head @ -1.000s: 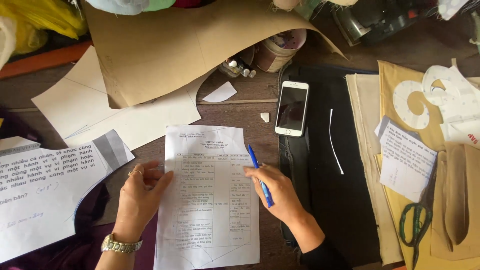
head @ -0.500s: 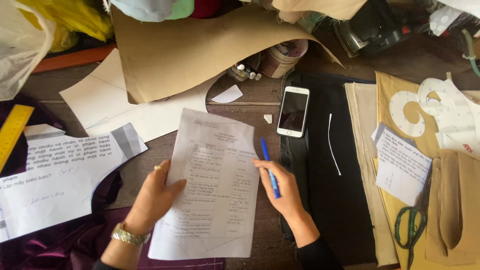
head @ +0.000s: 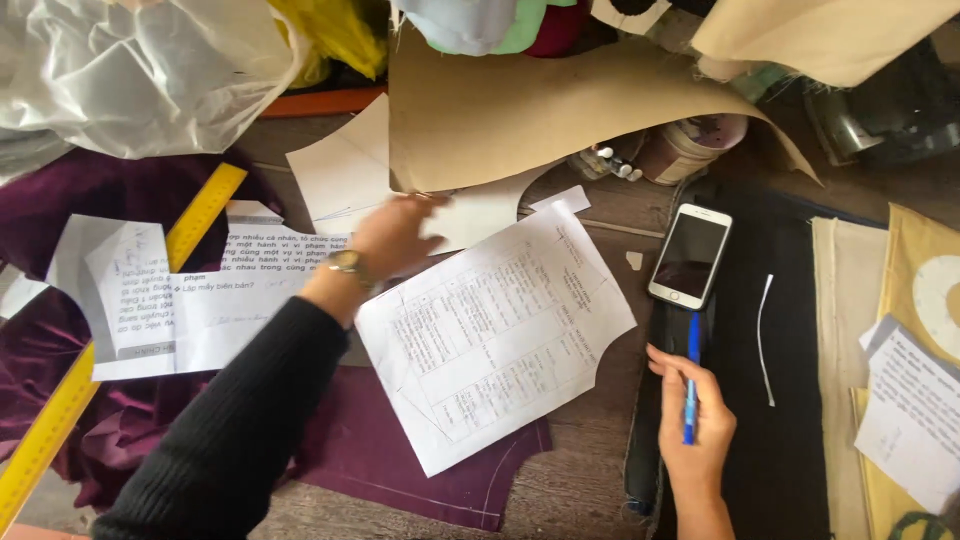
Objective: The person uses a blue pen to trace curved lines on a paper pattern placed on a table. They also use a yellow ruler to draw straight lines and adjust the paper's position during the process.
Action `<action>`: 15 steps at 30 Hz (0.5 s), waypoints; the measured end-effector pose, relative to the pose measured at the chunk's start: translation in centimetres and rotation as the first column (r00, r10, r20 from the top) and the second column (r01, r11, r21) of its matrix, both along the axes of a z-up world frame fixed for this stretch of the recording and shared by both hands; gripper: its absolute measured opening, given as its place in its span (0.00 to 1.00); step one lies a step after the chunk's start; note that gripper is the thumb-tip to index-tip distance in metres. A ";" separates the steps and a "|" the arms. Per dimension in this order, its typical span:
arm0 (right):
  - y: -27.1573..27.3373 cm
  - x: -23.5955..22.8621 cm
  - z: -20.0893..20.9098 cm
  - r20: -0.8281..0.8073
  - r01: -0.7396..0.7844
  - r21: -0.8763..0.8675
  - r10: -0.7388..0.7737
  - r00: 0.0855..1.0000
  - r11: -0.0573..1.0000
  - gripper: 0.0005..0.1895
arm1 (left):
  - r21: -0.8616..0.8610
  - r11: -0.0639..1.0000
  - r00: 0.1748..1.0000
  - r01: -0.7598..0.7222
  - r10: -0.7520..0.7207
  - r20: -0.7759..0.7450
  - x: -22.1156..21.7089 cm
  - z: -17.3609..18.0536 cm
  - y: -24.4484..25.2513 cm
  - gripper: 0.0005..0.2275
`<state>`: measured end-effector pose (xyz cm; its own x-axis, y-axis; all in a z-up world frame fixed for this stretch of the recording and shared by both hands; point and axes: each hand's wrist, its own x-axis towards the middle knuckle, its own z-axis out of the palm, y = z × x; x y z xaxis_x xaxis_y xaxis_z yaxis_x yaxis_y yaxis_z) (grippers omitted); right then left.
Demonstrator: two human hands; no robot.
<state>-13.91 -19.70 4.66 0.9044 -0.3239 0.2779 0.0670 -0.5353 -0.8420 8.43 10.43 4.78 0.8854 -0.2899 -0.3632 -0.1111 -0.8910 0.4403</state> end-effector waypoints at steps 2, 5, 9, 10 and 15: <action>-0.7 -0.8 -0.5 0.001 0.017 0.017 -0.017 1.000 1.000 0.06 | 0.028 0.993 0.990 -0.118 0.115 0.080 -0.3 0.0 4.9 0.22; -1.3 -1.9 -1.2 -0.016 0.051 0.053 -0.050 0.999 0.997 0.05 | 0.020 0.951 0.914 -0.307 0.289 0.286 -2.4 -0.9 15.2 0.18; -1.3 -2.3 -1.4 -0.021 0.037 0.039 -0.037 0.999 0.999 0.07 | 0.249 0.739 0.771 -0.626 0.539 0.338 -10.8 2.5 26.7 0.17; -1.1 -1.9 -1.7 -0.020 0.035 0.040 -0.035 0.999 0.999 0.07 | 0.250 0.737 0.770 -0.628 0.540 0.339 -12.5 -1.0 31.0 0.17; 0.2 -0.1 -2.4 0.044 -0.023 0.104 0.018 0.999 0.994 0.06 | -0.442 0.670 0.654 -0.597 0.725 0.216 -23.8 -17.1 47.3 0.23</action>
